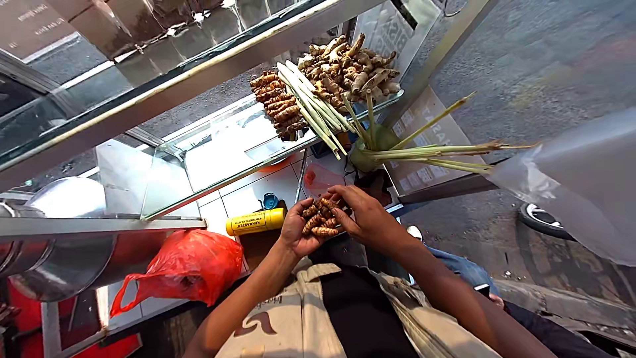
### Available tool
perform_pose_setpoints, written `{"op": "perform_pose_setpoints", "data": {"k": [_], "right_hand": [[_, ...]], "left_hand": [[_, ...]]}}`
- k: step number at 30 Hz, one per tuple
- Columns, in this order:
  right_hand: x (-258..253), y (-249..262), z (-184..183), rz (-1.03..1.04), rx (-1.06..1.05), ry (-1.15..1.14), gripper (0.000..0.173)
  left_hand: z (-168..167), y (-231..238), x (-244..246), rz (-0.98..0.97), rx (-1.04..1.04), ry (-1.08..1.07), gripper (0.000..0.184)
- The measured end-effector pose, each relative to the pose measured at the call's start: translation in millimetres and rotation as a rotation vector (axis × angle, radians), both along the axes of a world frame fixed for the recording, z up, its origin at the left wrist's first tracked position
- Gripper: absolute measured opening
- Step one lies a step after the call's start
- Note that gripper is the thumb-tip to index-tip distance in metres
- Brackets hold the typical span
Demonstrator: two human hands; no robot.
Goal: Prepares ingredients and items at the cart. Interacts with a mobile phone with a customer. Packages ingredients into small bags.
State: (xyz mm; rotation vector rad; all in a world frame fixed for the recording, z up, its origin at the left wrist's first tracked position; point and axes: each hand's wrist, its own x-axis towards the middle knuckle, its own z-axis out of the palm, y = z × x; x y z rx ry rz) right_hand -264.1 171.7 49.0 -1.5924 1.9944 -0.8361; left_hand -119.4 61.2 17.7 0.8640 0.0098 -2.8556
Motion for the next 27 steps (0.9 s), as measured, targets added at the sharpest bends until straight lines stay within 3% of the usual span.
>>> {"op": "perform_pose_setpoints", "data": {"k": [6, 10, 14, 21, 25, 27], "right_hand": [[-2, -13, 12, 0.026, 0.079, 0.042, 0.028], [-16, -35, 46, 0.008, -0.061, 0.075, 0.029], [-45, -93, 70, 0.108, -0.197, 0.183, 0.029], [-74, -212, 44, 0.218, 0.019, 0.371, 0.031], [-71, -228, 45, 0.229, 0.132, 0.368, 0.036], [-71, -224, 50, 0.212, 0.088, 0.361, 0.037]], "left_hand": [[4, -6, -2, 0.019, 0.018, -0.029, 0.047], [1, -14, 2, 0.014, 0.064, 0.093, 0.054], [-7, -18, 6, 0.013, 0.089, 0.139, 0.054], [-1, -23, 13, 0.060, 0.084, 0.130, 0.055], [-2, -31, 24, 0.088, 0.061, 0.148, 0.058], [-3, -36, 29, 0.116, 0.061, 0.151, 0.060]]}}
